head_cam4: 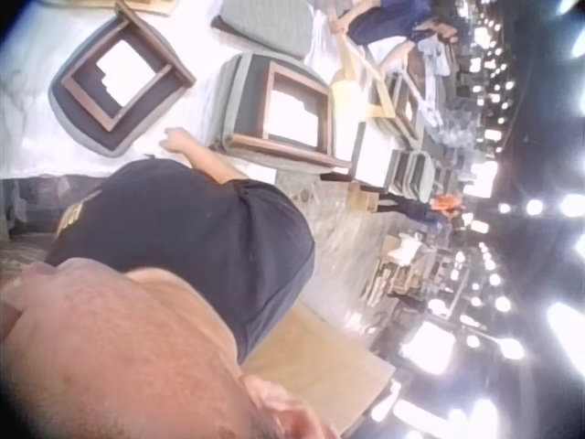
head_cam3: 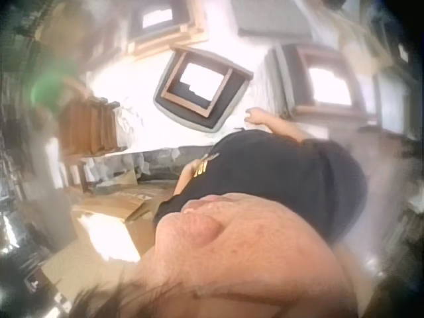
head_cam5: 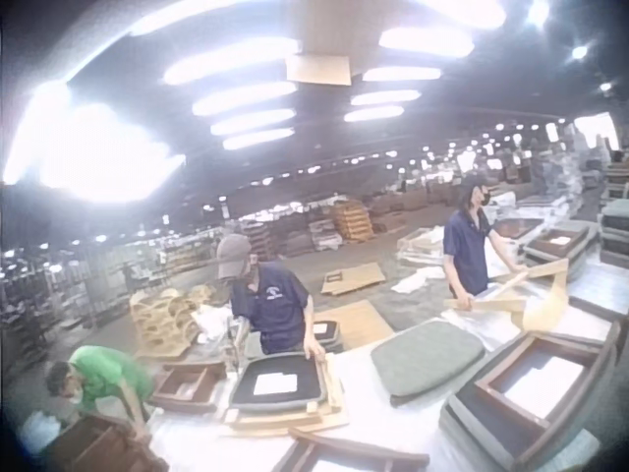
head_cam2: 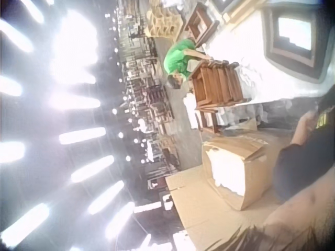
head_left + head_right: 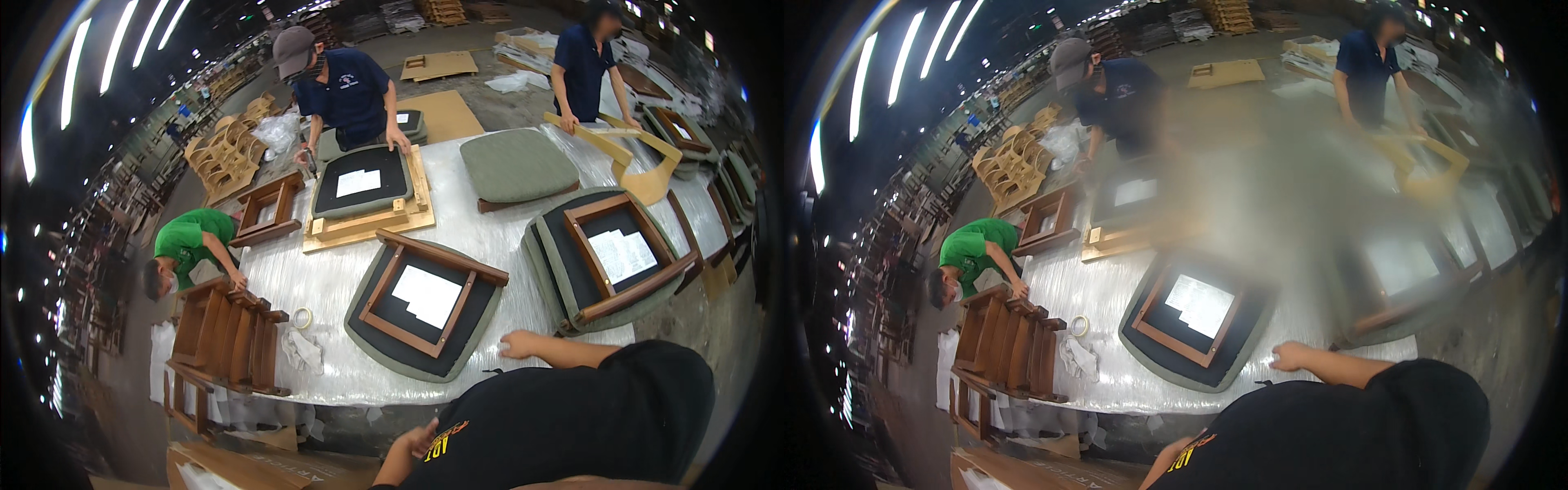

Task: The person assembles chair frames by attaching wooden armrests and securing them with screws. They handle chair frames and cushions, positioning them on a workbench and using a power drill to fasten components.

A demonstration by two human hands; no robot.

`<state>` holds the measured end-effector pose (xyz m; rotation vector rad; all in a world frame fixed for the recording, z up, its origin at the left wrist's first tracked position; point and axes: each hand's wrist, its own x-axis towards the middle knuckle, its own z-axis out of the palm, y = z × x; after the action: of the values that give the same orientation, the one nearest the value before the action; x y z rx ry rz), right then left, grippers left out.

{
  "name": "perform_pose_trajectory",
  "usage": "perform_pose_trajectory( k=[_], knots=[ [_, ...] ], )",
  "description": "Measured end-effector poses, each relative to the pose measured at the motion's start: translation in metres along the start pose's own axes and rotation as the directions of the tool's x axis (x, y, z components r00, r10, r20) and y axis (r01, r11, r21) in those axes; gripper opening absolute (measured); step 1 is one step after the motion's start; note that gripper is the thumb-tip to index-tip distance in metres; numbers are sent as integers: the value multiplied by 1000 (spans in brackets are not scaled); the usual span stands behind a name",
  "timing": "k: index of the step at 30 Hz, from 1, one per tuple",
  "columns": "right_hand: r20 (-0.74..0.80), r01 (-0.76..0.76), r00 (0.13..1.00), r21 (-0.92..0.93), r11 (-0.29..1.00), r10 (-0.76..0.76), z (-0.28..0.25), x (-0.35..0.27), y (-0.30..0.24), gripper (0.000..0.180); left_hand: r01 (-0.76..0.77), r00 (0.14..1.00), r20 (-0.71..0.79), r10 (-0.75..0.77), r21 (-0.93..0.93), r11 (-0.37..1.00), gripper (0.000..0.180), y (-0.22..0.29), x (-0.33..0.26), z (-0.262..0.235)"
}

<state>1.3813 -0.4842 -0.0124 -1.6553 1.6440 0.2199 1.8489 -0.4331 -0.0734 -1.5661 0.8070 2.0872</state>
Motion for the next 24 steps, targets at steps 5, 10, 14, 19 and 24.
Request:
perform_pose_trajectory(
  k=[5,10,14,19,24],
  knots=[
    [37,13,999,7,1000,-13,72,-5,50,92,49,988,156,15,-398,916,75,-34,-12,57],
    [74,-57,996,63,996,52,104,-2,56,107,56,983,179,49,-540,839,75,-29,-14,72],
    [100,-69,992,-13,998,70,107,-2,53,104,56,983,176,61,-591,805,75,-18,-3,77],
    [72,-67,995,31,997,65,101,-5,57,104,66,980,190,65,-608,791,74,3,12,79],
    [-26,0,1000,48,999,1,100,-15,55,96,83,973,220,72,-624,777,74,10,16,79]
  ],
)
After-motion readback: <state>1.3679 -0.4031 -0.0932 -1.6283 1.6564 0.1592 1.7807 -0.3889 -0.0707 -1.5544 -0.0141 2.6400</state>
